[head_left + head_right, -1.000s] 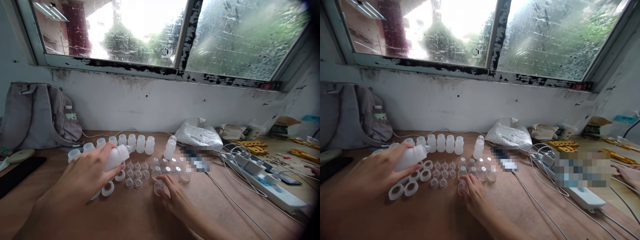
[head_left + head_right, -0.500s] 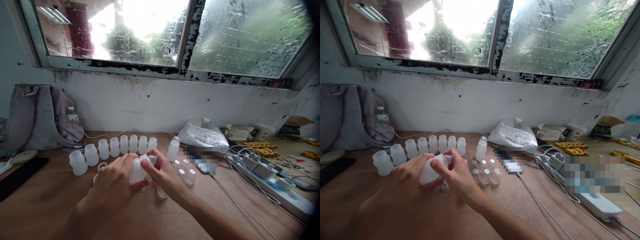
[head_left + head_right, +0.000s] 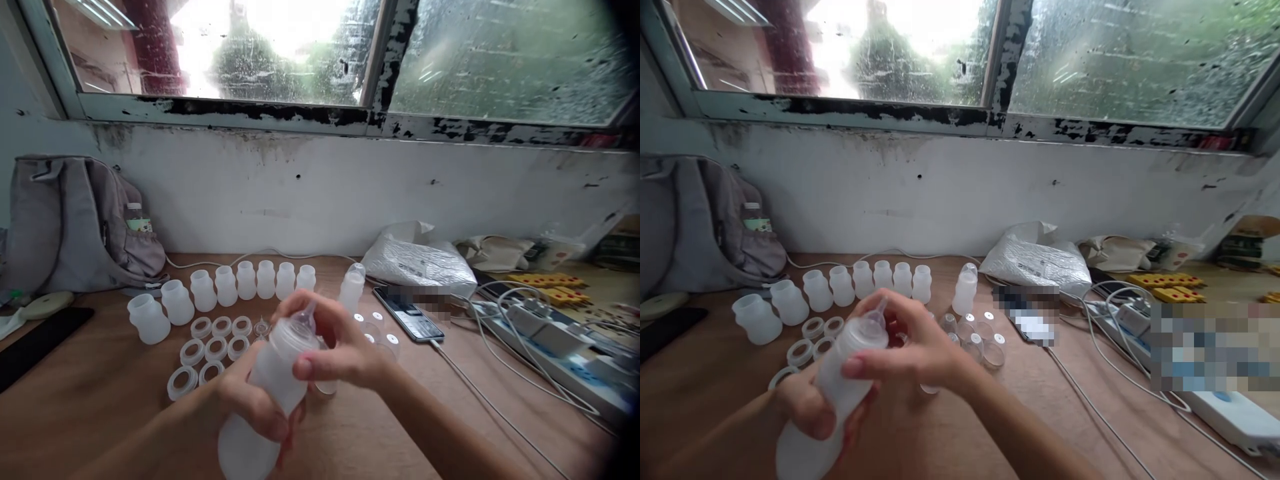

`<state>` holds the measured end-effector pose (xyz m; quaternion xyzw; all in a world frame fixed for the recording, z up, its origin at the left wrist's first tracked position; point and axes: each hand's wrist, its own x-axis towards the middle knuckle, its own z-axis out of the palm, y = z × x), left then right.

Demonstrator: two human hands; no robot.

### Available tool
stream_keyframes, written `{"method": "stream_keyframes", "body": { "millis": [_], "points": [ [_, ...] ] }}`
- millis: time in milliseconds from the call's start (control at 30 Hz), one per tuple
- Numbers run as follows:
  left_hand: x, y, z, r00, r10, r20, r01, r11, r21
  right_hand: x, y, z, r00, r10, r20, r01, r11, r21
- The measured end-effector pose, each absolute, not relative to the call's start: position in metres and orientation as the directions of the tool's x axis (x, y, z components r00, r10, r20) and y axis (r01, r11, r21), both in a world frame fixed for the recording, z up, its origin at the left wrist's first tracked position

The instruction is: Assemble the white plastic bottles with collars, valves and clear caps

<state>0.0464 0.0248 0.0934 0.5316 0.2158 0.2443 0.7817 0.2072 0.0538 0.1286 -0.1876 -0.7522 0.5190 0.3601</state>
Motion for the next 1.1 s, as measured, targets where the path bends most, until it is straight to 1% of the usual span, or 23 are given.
{"method": "stream_keyframes", "body": {
  "millis": [67, 133, 200, 333, 433, 567, 667, 733, 800, 867, 933, 967, 1000, 1067, 1100],
  "points": [
    [0.043, 0.023, 0.097, 0.781, 0.623, -0.050, -0.260, 0.396, 0.881, 0.216, 0.065, 0.133, -0.655, 0.668, 0.354, -0.080, 0.405, -0.911],
    [0.042, 0.021, 0.104, 0.753, 0.657, -0.046, -0.295, 0.399, 0.868, 0.223, 0.074, 0.136, -0.555, 0.726, 0.406, -0.041, 0.463, -0.885],
    [0.042, 0.020, 0.111, 0.736, 0.674, -0.069, -0.264, 0.380, 0.886, 0.227, 0.077, 0.137, -0.501, 0.748, 0.436, -0.031, 0.488, -0.872],
    [0.046, 0.019, 0.119, 0.694, 0.699, -0.169, -0.121, 0.345, 0.931, 0.225, 0.069, 0.139, -0.517, 0.733, 0.443, -0.073, 0.478, -0.875],
    [0.046, 0.020, 0.121, 0.680, 0.703, -0.209, -0.046, 0.325, 0.945, 0.221, 0.064, 0.139, -0.507, 0.749, 0.427, -0.065, 0.460, -0.885],
    [0.045, 0.019, 0.124, 0.688, 0.683, -0.246, 0.004, 0.334, 0.942, 0.222, 0.067, 0.140, -0.501, 0.762, 0.410, -0.062, 0.441, -0.896],
    [0.044, 0.017, 0.126, 0.702, 0.664, -0.257, 0.013, 0.348, 0.937, 0.226, 0.074, 0.142, -0.433, 0.783, 0.446, -0.058, 0.470, -0.881],
    [0.043, 0.016, 0.127, 0.703, 0.670, -0.238, -0.012, 0.345, 0.939, 0.228, 0.077, 0.143, -0.393, 0.793, 0.465, 0.008, 0.509, -0.861],
    [0.042, 0.015, 0.129, 0.667, 0.717, -0.202, -0.063, 0.325, 0.944, 0.229, 0.079, 0.142, -0.421, 0.792, 0.443, 0.156, 0.544, -0.824],
    [0.039, 0.014, 0.132, 0.591, 0.792, -0.156, -0.123, 0.280, 0.952, 0.227, 0.078, 0.135, -0.534, 0.764, 0.361, 0.323, 0.579, -0.749],
    [0.036, 0.014, 0.136, 0.498, 0.859, -0.119, -0.155, 0.224, 0.962, 0.223, 0.076, 0.122, -0.651, 0.707, 0.274, 0.412, 0.633, -0.655],
    [0.034, 0.015, 0.137, 0.459, 0.882, -0.106, -0.159, 0.199, 0.967, 0.221, 0.076, 0.113, -0.689, 0.675, 0.264, 0.414, 0.666, -0.620],
    [0.033, 0.015, 0.139, 0.431, 0.897, -0.097, -0.158, 0.180, 0.971, 0.218, 0.075, 0.103, -0.697, 0.653, 0.297, 0.394, 0.694, -0.602],
    [0.032, 0.016, 0.141, 0.399, 0.913, -0.086, -0.143, 0.155, 0.978, 0.212, 0.075, 0.084, -0.660, 0.630, 0.410, 0.323, 0.730, -0.602],
    [0.032, 0.016, 0.141, 0.391, 0.917, -0.082, -0.129, 0.142, 0.981, 0.210, 0.075, 0.077, -0.636, 0.632, 0.443, 0.305, 0.733, -0.608]
  ]
}}
